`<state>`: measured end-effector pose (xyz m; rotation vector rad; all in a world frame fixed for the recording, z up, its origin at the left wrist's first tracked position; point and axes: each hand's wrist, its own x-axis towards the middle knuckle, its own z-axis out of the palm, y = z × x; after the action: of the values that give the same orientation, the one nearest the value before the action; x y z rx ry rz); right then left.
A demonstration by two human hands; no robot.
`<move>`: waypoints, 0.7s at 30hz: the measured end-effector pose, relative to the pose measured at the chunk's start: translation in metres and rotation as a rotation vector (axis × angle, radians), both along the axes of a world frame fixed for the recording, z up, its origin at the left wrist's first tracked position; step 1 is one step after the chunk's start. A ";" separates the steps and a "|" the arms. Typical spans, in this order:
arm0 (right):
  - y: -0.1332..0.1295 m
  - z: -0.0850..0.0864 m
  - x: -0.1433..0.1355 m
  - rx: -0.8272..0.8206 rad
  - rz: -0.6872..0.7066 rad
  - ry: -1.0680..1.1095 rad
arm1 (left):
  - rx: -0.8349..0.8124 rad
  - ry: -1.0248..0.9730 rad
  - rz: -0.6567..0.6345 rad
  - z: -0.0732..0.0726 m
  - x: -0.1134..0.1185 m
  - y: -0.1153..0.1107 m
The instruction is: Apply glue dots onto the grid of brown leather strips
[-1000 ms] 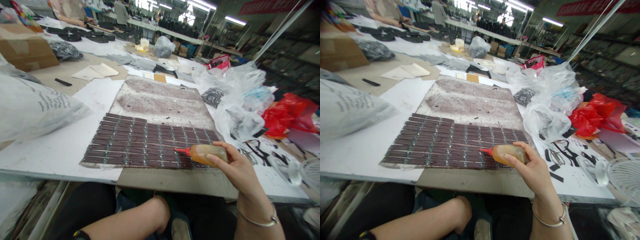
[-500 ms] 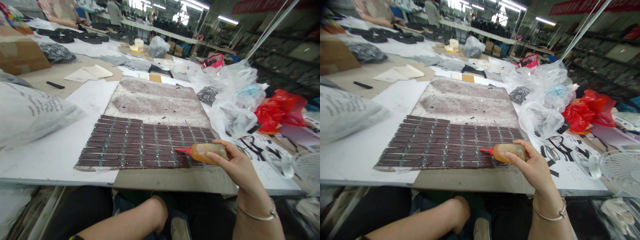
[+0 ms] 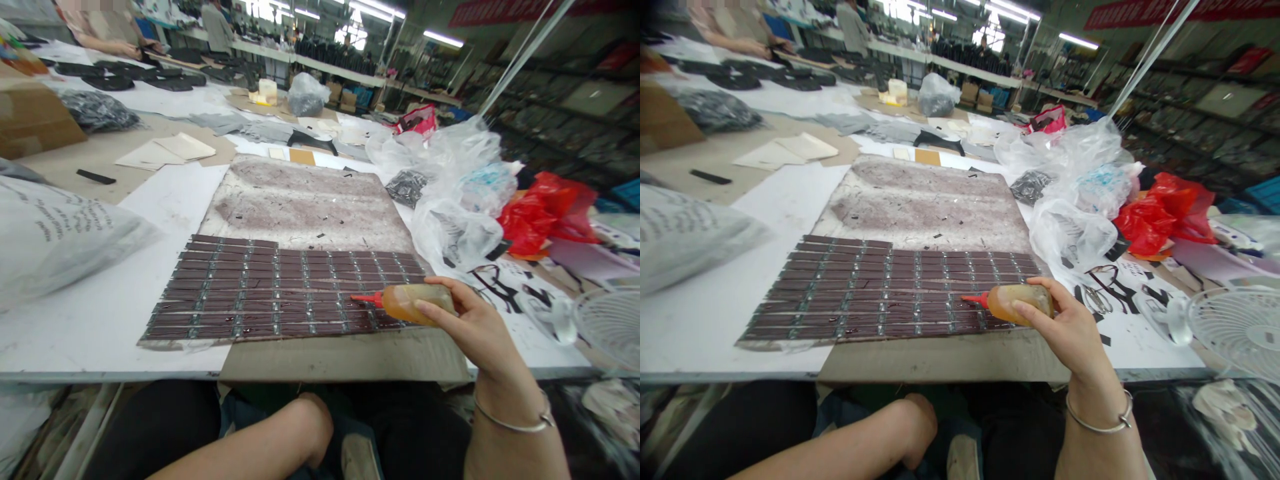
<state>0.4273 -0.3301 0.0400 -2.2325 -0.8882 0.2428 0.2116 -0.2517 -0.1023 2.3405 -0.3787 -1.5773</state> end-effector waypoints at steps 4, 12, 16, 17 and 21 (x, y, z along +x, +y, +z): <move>-0.002 0.001 0.003 0.000 0.003 -0.012 | 0.015 -0.011 -0.013 0.002 -0.002 0.000; -0.007 0.004 0.004 -0.012 -0.040 -0.011 | 0.026 -0.025 -0.021 0.005 -0.002 0.001; -0.011 0.005 0.006 -0.046 -0.062 -0.041 | 0.043 -0.038 -0.007 0.002 -0.004 0.000; -0.011 0.005 0.006 -0.052 -0.065 -0.047 | 0.046 -0.047 -0.002 0.000 -0.005 -0.001; -0.013 0.005 0.008 -0.039 -0.057 -0.046 | 0.046 -0.066 0.015 -0.010 -0.007 -0.003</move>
<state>0.4353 -0.3434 0.0450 -2.3039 -0.8488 0.1842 0.2045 -0.2547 -0.1124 2.4291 -0.3422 -1.5198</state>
